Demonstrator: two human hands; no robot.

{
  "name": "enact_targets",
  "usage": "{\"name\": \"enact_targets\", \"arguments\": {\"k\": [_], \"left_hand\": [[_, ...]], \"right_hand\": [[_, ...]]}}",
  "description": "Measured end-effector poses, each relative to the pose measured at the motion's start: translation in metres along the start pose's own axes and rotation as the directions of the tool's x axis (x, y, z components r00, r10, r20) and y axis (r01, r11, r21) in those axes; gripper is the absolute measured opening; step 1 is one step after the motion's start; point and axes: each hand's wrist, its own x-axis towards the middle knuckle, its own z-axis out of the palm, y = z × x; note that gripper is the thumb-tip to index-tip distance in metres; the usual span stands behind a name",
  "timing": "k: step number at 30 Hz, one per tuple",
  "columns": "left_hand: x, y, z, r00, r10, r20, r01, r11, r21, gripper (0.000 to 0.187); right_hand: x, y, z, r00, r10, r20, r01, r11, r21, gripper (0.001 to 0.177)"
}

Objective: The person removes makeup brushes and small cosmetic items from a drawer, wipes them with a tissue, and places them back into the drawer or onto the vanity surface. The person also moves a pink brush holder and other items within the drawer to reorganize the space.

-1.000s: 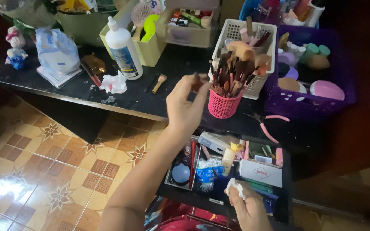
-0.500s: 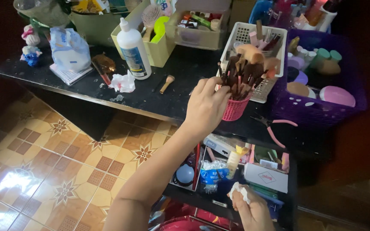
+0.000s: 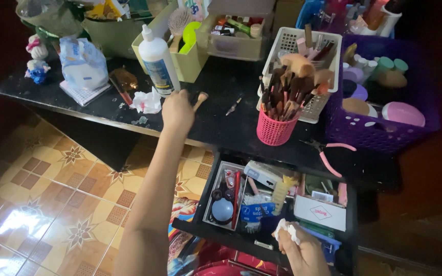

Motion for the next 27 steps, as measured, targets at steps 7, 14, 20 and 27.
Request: {"name": "enact_targets", "arguments": {"k": [7, 14, 20, 27], "left_hand": [[0.004, -0.026, 0.022, 0.990, -0.084, 0.113, 0.054, 0.966, 0.251, 0.033], [-0.053, 0.062, -0.092, 0.929, -0.345, 0.134, 0.367, 0.809, -0.458, 0.035], [-0.173, 0.147, -0.113, 0.882, 0.029, 0.470, 0.369, 0.576, -0.729, 0.027], [-0.271, 0.213, -0.076, 0.844, 0.297, 0.446, 0.375, 0.265, -0.888, 0.011]], "right_hand": [[0.004, 0.012, 0.001, 0.999, -0.048, -0.008, 0.048, 0.999, -0.007, 0.042], [0.002, -0.003, -0.005, 0.987, 0.162, -0.010, -0.157, 0.969, 0.191, 0.041], [-0.001, -0.022, -0.007, 0.961, 0.257, -0.103, -0.187, 0.877, 0.442, 0.043], [0.002, -0.005, -0.011, 0.948, -0.165, -0.273, 0.248, 0.921, 0.302, 0.035]]}}
